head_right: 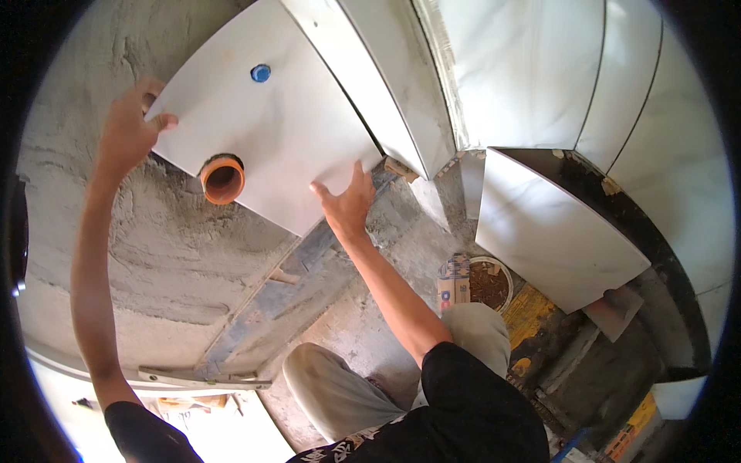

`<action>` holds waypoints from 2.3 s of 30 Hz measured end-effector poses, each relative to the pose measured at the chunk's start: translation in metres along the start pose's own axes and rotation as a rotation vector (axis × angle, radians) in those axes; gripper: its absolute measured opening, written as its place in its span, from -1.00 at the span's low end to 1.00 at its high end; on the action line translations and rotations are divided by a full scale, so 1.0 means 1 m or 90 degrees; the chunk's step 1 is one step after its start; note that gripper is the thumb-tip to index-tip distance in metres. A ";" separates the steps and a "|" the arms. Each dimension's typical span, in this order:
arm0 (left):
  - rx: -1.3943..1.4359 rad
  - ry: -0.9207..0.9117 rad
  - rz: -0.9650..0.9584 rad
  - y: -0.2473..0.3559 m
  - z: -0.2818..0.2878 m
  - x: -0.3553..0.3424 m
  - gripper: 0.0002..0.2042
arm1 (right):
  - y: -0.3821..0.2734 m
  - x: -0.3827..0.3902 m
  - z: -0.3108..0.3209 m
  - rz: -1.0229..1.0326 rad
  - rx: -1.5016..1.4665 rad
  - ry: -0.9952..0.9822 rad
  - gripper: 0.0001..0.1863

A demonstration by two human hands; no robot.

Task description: Measuring and positioning a ceramic wall tile around a pipe.

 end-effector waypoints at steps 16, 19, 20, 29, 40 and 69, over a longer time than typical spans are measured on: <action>-0.162 0.020 0.126 0.035 0.000 0.003 -0.66 | -0.051 0.055 -0.014 0.276 0.023 -0.180 0.30; -0.141 0.132 0.045 0.042 -0.006 -0.001 -0.70 | -0.040 0.055 -0.015 0.289 0.022 -0.152 0.30; -0.131 0.137 0.035 0.030 -0.013 -0.008 -0.70 | -0.042 0.057 -0.017 0.286 0.018 -0.164 0.28; 0.123 0.053 0.013 0.013 -0.027 -0.018 -0.71 | -0.036 0.059 -0.016 0.272 0.021 -0.182 0.17; 0.075 0.172 -0.099 0.027 -0.019 0.003 -0.71 | -0.041 0.067 -0.019 0.243 0.035 -0.133 0.08; 0.114 0.157 0.072 0.026 -0.021 -0.004 -0.66 | -0.022 0.073 -0.017 0.210 -0.115 -0.090 -0.04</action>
Point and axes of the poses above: each hand's wrist, its own x-axis away from the middle knuckle, its own z-axis out of the back of the hand, y = z × x, the point moved 7 cm from there along -x, towards the middle knuckle, and after that the axes turned 13 degrees about z, right-handed, at the moved point
